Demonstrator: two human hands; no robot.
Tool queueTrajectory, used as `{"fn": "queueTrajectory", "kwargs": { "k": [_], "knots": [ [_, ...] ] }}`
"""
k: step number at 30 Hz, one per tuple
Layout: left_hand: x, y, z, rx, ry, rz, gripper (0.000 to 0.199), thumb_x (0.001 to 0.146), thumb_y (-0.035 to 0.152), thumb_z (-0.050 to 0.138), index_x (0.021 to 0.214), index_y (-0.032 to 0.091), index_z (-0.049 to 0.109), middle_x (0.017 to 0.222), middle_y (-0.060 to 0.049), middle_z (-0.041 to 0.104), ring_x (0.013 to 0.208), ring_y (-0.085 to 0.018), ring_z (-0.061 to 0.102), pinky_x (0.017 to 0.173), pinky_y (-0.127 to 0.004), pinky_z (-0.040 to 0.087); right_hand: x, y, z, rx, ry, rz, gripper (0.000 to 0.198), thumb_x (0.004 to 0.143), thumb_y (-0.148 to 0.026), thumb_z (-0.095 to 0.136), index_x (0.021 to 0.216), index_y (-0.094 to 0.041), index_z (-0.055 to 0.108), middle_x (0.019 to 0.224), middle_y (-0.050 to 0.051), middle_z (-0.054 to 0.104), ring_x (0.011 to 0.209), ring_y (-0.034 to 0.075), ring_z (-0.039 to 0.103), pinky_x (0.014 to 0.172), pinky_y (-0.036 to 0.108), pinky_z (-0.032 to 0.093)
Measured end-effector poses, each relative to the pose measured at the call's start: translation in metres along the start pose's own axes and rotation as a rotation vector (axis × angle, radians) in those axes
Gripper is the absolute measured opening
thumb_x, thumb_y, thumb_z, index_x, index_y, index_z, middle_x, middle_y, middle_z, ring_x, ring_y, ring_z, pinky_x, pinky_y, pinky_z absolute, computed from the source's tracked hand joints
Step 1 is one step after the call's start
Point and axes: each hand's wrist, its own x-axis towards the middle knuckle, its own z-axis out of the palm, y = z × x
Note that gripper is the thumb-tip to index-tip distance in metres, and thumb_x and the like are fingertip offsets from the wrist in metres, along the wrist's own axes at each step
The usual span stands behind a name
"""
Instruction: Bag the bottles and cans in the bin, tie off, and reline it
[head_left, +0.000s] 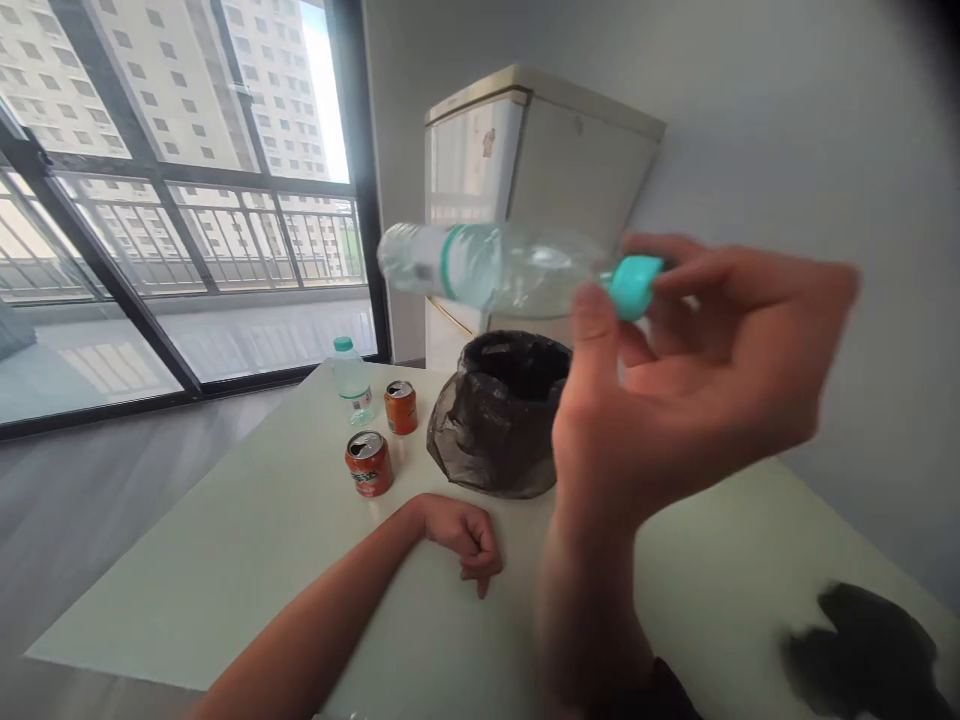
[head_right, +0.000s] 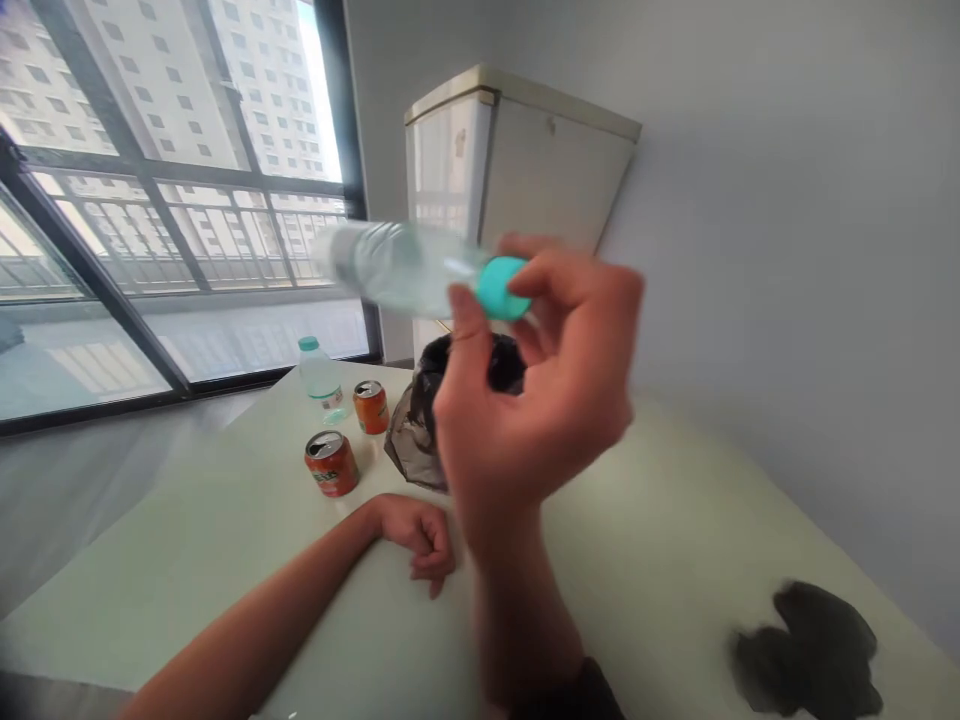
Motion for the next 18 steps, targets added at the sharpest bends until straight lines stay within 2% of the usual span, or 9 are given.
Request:
{"fn": "queueTrajectory", "kwargs": {
  "k": [2, 4, 6, 9, 13, 15, 18],
  "knots": [
    [0.003, 0.000, -0.002, -0.066, -0.114, -0.051, 0.056, 0.086, 0.055, 0.077, 0.049, 0.020, 0.052, 0.056, -0.003, 0.051, 0.058, -0.016, 0.050, 0.090, -0.043, 0.061, 0.012, 0.011, -0.013, -0.063, 0.092, -0.017, 0.008, 0.101, -0.019, 0.057, 0.106, -0.022, 0.062, 0.111, 0.009, 0.059, 0.121, 0.031, 0.066, 0.084, 0.044, 0.061],
    [0.004, 0.000, -0.002, -0.096, -0.104, -0.066, 0.053, 0.087, 0.051, 0.076, 0.051, 0.020, 0.053, 0.058, -0.003, 0.051, 0.059, -0.016, 0.049, 0.092, -0.042, 0.060, 0.019, 0.024, -0.021, -0.137, 0.064, -0.023, 0.009, 0.100, -0.018, 0.057, 0.106, -0.022, 0.062, 0.112, 0.009, 0.062, 0.119, 0.032, 0.066, 0.084, 0.045, 0.061],
    [0.003, 0.000, -0.001, -0.102, -0.092, -0.077, 0.052, 0.086, 0.052, 0.076, 0.051, 0.020, 0.053, 0.058, -0.003, 0.051, 0.058, -0.017, 0.049, 0.092, -0.042, 0.059, 0.023, 0.039, -0.025, -0.211, -0.021, -0.024, 0.010, 0.096, -0.014, 0.059, 0.103, -0.022, 0.062, 0.110, 0.008, 0.066, 0.110, 0.027, 0.068, 0.084, 0.042, 0.060],
    [0.003, 0.001, 0.002, -0.099, -0.073, -0.089, 0.053, 0.084, 0.055, 0.077, 0.051, 0.020, 0.054, 0.058, -0.003, 0.050, 0.058, -0.017, 0.049, 0.092, -0.043, 0.059, 0.023, 0.062, -0.021, -0.324, -0.238, 0.006, 0.014, 0.089, -0.011, 0.066, 0.097, -0.022, 0.063, 0.097, 0.002, 0.069, 0.087, 0.019, 0.068, 0.077, 0.035, 0.056],
    [0.003, 0.000, 0.000, -0.094, -0.078, -0.084, 0.052, 0.083, 0.054, 0.079, 0.052, 0.020, 0.056, 0.059, -0.003, 0.050, 0.062, -0.019, 0.051, 0.089, -0.042, 0.058, 0.016, 0.088, -0.003, -0.424, -0.494, 0.130, 0.012, 0.079, -0.015, 0.074, 0.082, -0.022, 0.065, 0.075, -0.001, 0.067, 0.063, 0.015, 0.055, 0.062, 0.031, 0.043],
    [0.003, -0.001, -0.002, -0.096, -0.091, -0.076, 0.052, 0.084, 0.053, 0.079, 0.052, 0.020, 0.056, 0.060, -0.004, 0.051, 0.062, -0.019, 0.052, 0.085, -0.041, 0.057, 0.012, 0.094, 0.004, -0.427, -0.568, 0.153, 0.013, 0.077, -0.017, 0.076, 0.071, -0.022, 0.065, 0.066, 0.000, 0.063, 0.059, 0.016, 0.050, 0.058, 0.031, 0.037],
    [0.004, -0.002, -0.006, -0.093, -0.128, -0.064, 0.052, 0.086, 0.052, 0.077, 0.052, 0.020, 0.055, 0.061, -0.005, 0.051, 0.062, -0.019, 0.052, 0.081, -0.040, 0.056, 0.008, 0.090, 0.009, -0.405, -0.600, 0.170, 0.021, 0.079, -0.017, 0.075, 0.064, -0.024, 0.062, 0.060, 0.000, 0.060, 0.057, 0.016, 0.045, 0.059, 0.033, 0.034]
  ]
}}
